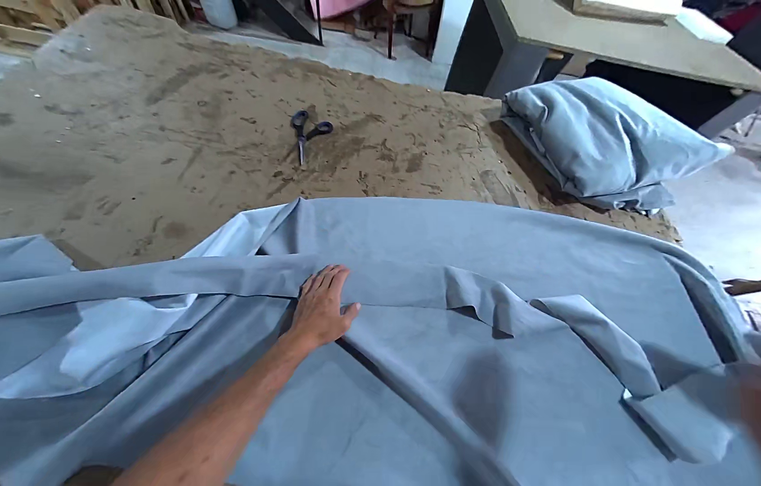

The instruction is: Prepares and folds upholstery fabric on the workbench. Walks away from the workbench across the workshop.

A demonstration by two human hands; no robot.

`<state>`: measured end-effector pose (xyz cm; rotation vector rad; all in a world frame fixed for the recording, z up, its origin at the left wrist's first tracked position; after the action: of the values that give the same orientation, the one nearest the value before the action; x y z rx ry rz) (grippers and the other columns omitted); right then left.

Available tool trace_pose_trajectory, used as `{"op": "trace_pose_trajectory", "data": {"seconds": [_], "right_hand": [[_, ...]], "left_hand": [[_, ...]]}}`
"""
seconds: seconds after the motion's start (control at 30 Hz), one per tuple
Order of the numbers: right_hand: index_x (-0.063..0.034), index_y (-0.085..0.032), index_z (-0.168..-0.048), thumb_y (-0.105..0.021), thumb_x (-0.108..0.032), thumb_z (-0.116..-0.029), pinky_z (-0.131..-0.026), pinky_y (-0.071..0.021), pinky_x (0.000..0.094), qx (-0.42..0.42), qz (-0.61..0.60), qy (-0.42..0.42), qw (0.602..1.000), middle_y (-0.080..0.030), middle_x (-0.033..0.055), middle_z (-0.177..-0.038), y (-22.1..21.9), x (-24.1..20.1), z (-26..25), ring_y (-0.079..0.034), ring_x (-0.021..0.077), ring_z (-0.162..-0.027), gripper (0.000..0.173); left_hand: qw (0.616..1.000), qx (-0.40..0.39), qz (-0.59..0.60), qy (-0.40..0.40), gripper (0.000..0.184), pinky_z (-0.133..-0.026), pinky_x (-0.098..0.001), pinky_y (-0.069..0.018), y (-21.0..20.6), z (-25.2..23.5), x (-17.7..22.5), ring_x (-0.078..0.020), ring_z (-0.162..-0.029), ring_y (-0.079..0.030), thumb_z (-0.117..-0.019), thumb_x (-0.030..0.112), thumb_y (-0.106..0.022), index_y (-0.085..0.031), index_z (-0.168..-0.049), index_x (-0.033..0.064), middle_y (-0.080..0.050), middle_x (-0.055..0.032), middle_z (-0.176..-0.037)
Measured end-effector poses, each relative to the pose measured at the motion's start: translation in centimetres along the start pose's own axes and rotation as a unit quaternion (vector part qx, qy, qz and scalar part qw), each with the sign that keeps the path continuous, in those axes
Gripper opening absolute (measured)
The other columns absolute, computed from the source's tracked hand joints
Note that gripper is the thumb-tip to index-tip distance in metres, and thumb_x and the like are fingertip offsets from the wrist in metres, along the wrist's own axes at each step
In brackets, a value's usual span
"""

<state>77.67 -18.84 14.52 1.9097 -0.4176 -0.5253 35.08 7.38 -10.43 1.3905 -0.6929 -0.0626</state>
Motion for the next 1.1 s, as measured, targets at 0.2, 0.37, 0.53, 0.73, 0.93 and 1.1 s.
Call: {"op": "trace_pose_trajectory", "data": {"seconds": [0.2,0.37,0.53,0.73,0.93,1.1], "right_hand": [[-0.0083,-0.048,-0.154,-0.046,-0.027,-0.1055,-0.123,-0.0305,0.0540,-0.126,-0.244,0.306,0.911,-0.041,0.0141,-0.162,-23.8,-35.0,5.9,-0.035,0.0323,-0.152,0.052],[-0.0218,-0.037,-0.162,-0.023,-0.049,-0.1088,-0.128,-0.0154,0.0538,-0.140,-0.133,0.318,0.928,-0.029,-0.0021,-0.170,-33.7,-32.4,6.5,-0.020,0.0209,-0.158,0.061],[-0.0238,-0.030,-0.164,-0.023,-0.061,-0.1051,-0.127,-0.0134,0.0591,-0.159,-0.052,0.243,0.955,-0.024,-0.0014,-0.171,-33.0,-19.1,2.6,-0.016,0.0224,-0.159,0.070],[-0.0231,-0.031,-0.164,-0.020,-0.067,-0.1015,-0.126,-0.0154,0.0574,-0.153,0.000,0.165,0.974,-0.024,0.0019,-0.171,-31.4,-5.4,-1.4,-0.018,0.0248,-0.159,0.077],[-0.0243,-0.031,-0.164,-0.019,-0.066,-0.1014,-0.126,-0.0151,0.0570,-0.151,0.013,0.150,0.977,-0.024,0.0016,-0.171,-31.4,-4.8,-1.3,-0.018,0.0242,-0.159,0.076],[-0.0228,-0.033,-0.163,-0.017,-0.067,-0.1001,-0.125,-0.0166,0.0598,-0.143,0.002,0.164,0.976,-0.027,0.0036,-0.170,-31.6,-4.5,-1.6,-0.021,0.0270,-0.158,0.079]], "left_hand": [[0.996,0.065,-0.056,-0.026,0.073,-0.125,-0.0611,-0.0128,-1.7,1.6,-0.2,-0.0296,-0.158,-0.018,-0.0955,0.040,-0.048,-0.039,-0.157,0.0030,-0.031,-0.0131,-0.167],[0.992,0.032,-0.123,0.021,0.069,-0.128,-0.0567,-0.0080,-3.1,1.3,-1.2,-0.0256,-0.160,-0.010,-0.1055,0.044,-0.017,-0.025,-0.164,0.0084,-0.018,-0.0062,-0.172],[0.991,0.031,-0.127,0.024,0.072,-0.128,-0.0560,-0.0065,-3.5,1.3,-1.3,-0.0251,-0.160,-0.007,-0.1050,0.049,-0.012,-0.020,-0.165,0.0106,-0.015,-0.0046,-0.173],[0.991,0.036,-0.128,0.020,0.072,-0.128,-0.0561,-0.0055,-3.4,1.4,-1.6,-0.0236,-0.160,-0.007,-0.1050,0.050,-0.012,-0.021,-0.165,0.0121,-0.015,-0.0023,-0.173],[0.993,0.022,-0.042,0.110,0.054,-0.125,-0.0641,-0.0134,-1.0,-3.0,7.7,-0.0364,-0.155,-0.025,-0.1014,0.033,-0.049,-0.054,-0.144,0.0013,-0.041,-0.0194,-0.160],[0.995,0.026,0.044,-0.088,0.056,-0.127,-0.0574,-0.0132,-10.6,-8.3,23.3,-0.0244,-0.158,-0.019,-0.1059,0.040,-0.041,-0.043,-0.158,0.0183,-0.029,-0.0039,-0.169]]}}
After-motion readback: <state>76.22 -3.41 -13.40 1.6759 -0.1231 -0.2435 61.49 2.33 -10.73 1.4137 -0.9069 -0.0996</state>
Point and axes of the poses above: each hand's wrist, its own z-axis away from the middle knuckle, its own y-axis out of the back of the hand, x = y × z, the point moved 7 cm from there along -z, towards the middle knuckle
